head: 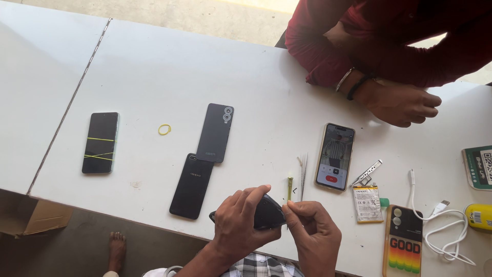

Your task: The person disassembles a smartphone using a screwdriver and tweezers, removing the back cover and internal components. They then handle another smartphone, navigating its screen, before returning to the disassembled unit to continue removing parts.

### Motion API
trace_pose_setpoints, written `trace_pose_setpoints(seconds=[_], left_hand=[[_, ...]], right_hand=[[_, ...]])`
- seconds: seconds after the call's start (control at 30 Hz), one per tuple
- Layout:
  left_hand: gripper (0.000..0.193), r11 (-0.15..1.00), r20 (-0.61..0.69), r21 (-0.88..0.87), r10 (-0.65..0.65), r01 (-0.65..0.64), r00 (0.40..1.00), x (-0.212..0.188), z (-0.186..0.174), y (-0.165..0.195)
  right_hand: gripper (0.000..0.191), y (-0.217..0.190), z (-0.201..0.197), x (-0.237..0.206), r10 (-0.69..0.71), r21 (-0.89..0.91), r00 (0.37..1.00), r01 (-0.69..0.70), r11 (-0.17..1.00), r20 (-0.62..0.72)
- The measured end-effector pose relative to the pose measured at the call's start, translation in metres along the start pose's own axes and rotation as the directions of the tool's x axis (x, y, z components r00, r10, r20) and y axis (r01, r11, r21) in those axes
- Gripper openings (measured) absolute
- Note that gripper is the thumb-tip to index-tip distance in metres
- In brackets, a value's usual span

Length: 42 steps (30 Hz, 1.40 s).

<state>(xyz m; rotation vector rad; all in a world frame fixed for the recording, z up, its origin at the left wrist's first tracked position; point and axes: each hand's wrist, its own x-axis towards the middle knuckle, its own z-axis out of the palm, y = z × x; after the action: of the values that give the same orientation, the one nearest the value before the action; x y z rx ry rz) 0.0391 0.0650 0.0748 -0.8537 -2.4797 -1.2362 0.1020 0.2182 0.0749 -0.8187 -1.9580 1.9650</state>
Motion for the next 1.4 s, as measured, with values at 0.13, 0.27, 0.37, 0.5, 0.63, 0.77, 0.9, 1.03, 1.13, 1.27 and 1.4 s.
trace_pose_setpoints(seconds=[0.13, 0.27, 0.37, 0.5, 0.63, 0.77, 0.9, 1.03, 1.13, 1.27, 1.4], left_hand=[[0.089, 1.000, 0.015, -0.009, 0.000, 0.000, 1.000, 0.001, -0.004, -0.002], [0.087, 0.994, 0.039, -0.073, -0.073, 0.076, 0.997, 0.002, -0.002, 0.000], [0.088, 0.994, 0.054, -0.075, -0.079, 0.083, 0.995, 0.003, -0.005, -0.003], [0.088, 0.984, 0.066, -0.119, -0.124, 0.131, 0.990, 0.001, -0.008, -0.004], [0.089, 0.985, 0.098, -0.122, -0.106, 0.118, 0.989, 0.001, -0.007, -0.002], [0.088, 0.991, 0.122, -0.100, -0.073, 0.085, 0.990, 0.002, -0.007, -0.001], [0.089, 0.996, 0.201, -0.078, -0.025, 0.041, 0.979, 0.006, -0.008, -0.003], [0.087, 0.999, 0.336, 0.013, -0.039, 0.037, 0.941, 0.005, -0.010, -0.006], [0.088, 1.000, 0.367, 0.011, -0.023, 0.020, 0.930, 0.008, -0.008, -0.006], [0.088, 0.999, 0.439, 0.003, -0.031, 0.033, 0.898, 0.007, -0.010, -0.006], [0.088, 0.999, 0.451, -0.023, 0.039, -0.032, 0.892, 0.006, -0.012, -0.009]], right_hand=[[0.007, -0.002, -0.001, 0.007, 0.119, 0.032, 0.991, -0.121, 0.992, 0.055], [0.011, -0.007, -0.003, 0.008, 0.073, -0.021, 0.997, -0.073, 0.997, -0.007], [0.016, -0.014, -0.013, 0.014, -0.045, 0.007, 0.994, 0.046, 0.999, -0.102], [0.021, -0.014, -0.044, 0.030, -0.054, -0.076, 0.990, 0.045, 0.996, -0.127], [0.017, 0.011, -0.055, 0.033, 0.101, -0.561, 0.965, -0.223, 0.797, -0.240], [0.014, 0.031, -0.059, 0.034, -0.215, -0.815, 0.976, 0.095, 0.571, -0.036], [0.016, 0.030, -0.057, 0.033, -0.380, -0.849, 0.924, 0.228, 0.477, 0.035], [0.017, 0.012, -0.059, 0.021, 0.155, -0.409, 0.988, -0.141, 0.902, 0.001], [0.020, 0.003, -0.052, 0.015, 0.079, -0.366, 0.964, 0.020, 0.930, 0.254], [0.018, -0.001, -0.040, 0.014, 0.246, -0.534, 0.946, -0.100, 0.840, 0.209], [0.016, -0.002, -0.045, 0.018, 0.278, -0.517, 0.918, -0.099, 0.850, 0.281]])
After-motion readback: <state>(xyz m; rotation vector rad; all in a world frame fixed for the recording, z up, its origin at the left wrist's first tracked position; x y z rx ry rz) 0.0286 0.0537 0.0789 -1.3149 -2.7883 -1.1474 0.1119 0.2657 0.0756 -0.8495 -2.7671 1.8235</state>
